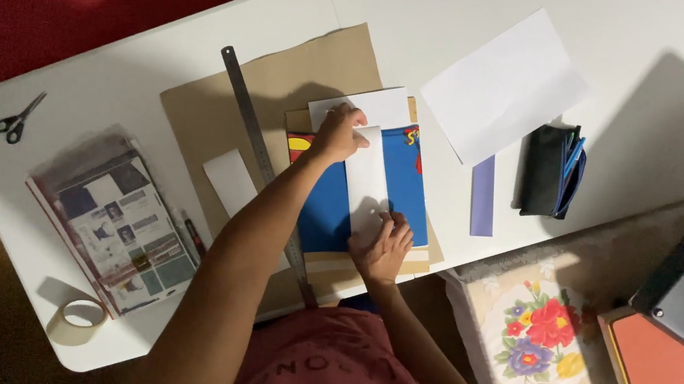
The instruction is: The person aligns paper strips on a printed Superman design using a ruler, inspects a sheet of printed stickers at a printer, and prepares materials for further processing.
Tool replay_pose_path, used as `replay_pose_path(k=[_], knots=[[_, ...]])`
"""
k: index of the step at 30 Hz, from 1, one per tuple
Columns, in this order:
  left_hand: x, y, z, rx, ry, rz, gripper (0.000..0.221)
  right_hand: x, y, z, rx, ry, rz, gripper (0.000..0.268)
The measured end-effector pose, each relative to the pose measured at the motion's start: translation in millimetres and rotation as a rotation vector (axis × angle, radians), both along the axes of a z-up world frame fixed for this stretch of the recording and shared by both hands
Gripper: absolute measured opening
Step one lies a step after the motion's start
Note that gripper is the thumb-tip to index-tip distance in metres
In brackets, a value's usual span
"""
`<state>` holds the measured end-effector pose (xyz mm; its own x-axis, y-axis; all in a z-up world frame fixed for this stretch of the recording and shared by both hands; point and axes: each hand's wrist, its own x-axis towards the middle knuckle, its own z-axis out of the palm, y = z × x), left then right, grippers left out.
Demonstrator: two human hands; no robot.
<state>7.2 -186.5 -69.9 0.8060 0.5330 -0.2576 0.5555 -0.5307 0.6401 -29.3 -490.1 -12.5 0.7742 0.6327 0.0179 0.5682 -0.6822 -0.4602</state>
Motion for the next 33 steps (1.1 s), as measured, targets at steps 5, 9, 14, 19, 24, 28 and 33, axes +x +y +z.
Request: replay_pose_path(k=[5, 9, 14, 19, 24, 28, 33], knots=[[-15, -2, 17, 0.015, -0.103, 0.059, 0.053, -4, -2, -5, 0.06, 0.035, -0.043, 0.082], [-42, -12, 34, 0.059, -0.196, 0.293, 0.05, -3, -9, -23, 0.174, 0.066, -0.068, 0.08], [-99, -84, 33, -0.096, -0.087, 0.49, 0.044, 10, -14, -36, 0.191, 0.247, -0.139, 0.055], [-113, -158, 40, -0.259, 0.075, 0.5, 0.047, 34, -24, -59, 0.048, 0.44, -0.176, 0.023], [-109, -204, 41, -0.091, 0.003, 0.639, 0.054, 53, -27, -39, -0.029, 0.621, -0.169, 0.03], [-108, -211, 31, -0.084, -0.042, 0.648, 0.053, 68, -23, -38, -0.087, 0.623, -0.118, 0.032], [-113, -216, 51, -0.06, -0.066, 0.635, 0.054, 74, -28, -45, -0.116, 0.611, -0.009, 0.034]])
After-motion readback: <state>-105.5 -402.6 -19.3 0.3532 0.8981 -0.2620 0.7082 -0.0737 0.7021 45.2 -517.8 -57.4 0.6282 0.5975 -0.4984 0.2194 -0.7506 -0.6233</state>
